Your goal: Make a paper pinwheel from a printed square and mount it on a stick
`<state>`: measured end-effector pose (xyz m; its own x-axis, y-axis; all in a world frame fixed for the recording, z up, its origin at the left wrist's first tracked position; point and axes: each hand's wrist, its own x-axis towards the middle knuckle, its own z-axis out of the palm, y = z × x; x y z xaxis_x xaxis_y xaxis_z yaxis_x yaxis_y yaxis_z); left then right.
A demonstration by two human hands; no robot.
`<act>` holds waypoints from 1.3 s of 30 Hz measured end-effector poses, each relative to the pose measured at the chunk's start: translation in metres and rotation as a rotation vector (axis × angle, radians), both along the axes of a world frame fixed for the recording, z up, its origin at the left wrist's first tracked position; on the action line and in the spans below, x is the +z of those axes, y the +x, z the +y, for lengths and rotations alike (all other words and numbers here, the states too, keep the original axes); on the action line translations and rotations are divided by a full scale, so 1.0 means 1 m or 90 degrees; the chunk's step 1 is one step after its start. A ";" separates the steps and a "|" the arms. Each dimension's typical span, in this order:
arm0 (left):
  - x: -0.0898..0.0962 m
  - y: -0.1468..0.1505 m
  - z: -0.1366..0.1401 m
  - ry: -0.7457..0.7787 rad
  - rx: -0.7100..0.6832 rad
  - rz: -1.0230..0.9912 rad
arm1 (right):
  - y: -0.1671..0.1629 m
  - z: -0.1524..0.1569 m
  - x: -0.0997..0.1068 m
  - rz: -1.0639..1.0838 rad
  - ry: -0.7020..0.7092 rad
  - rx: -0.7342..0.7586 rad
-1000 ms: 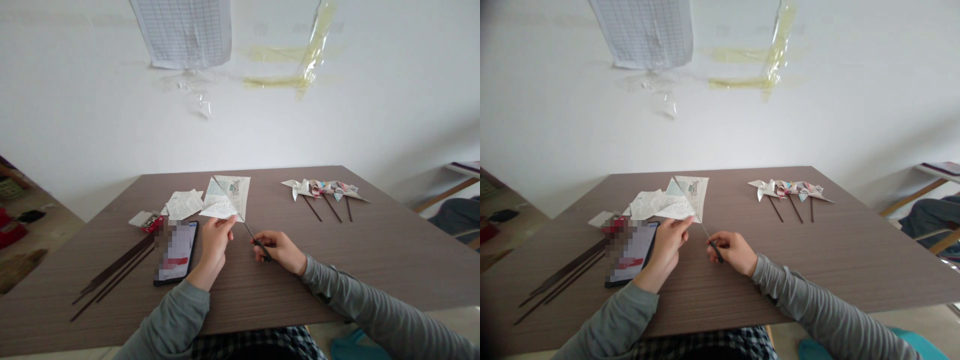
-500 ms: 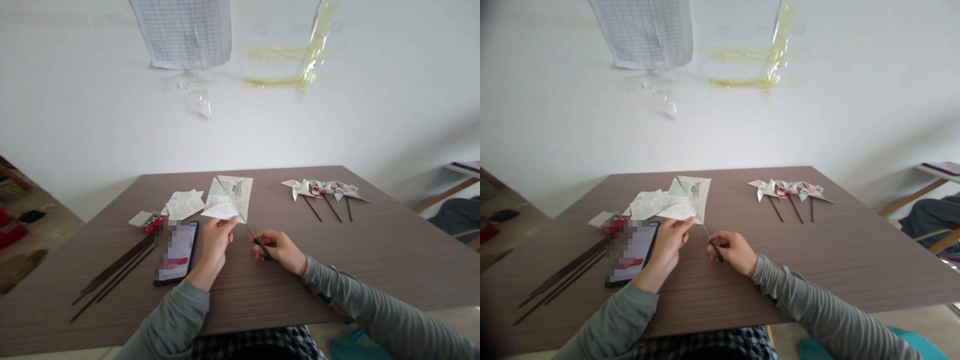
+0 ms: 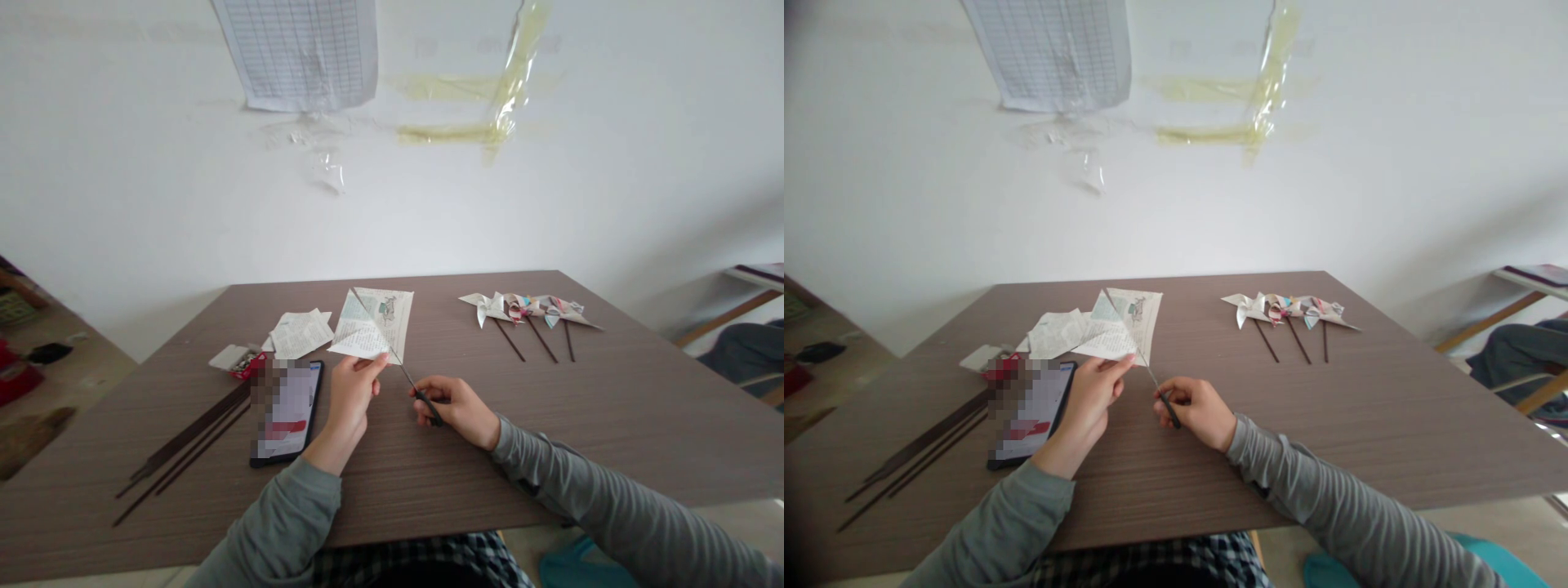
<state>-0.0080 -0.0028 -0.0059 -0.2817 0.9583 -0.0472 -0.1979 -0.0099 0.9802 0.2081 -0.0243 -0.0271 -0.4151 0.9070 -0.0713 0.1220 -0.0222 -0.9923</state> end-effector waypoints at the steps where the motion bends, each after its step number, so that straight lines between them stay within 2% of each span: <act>1: 0.000 0.000 0.000 0.001 -0.002 0.001 | 0.000 0.000 0.001 0.000 -0.003 0.000; 8: 0.000 0.001 0.000 -0.011 -0.007 0.033 | -0.001 -0.002 0.006 0.006 -0.002 -0.017; 20: 0.003 0.002 -0.001 -0.029 -0.008 0.016 | 0.000 0.002 -0.002 0.005 0.011 -0.022; 39: 0.013 0.005 -0.006 -0.060 -0.034 0.037 | -0.001 0.005 -0.001 0.012 0.014 -0.035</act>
<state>-0.0034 -0.0086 0.0070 -0.2349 0.9642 -0.1234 -0.1386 0.0924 0.9860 0.2070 -0.0197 -0.0280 -0.3663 0.9294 -0.0442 0.1020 -0.0071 -0.9948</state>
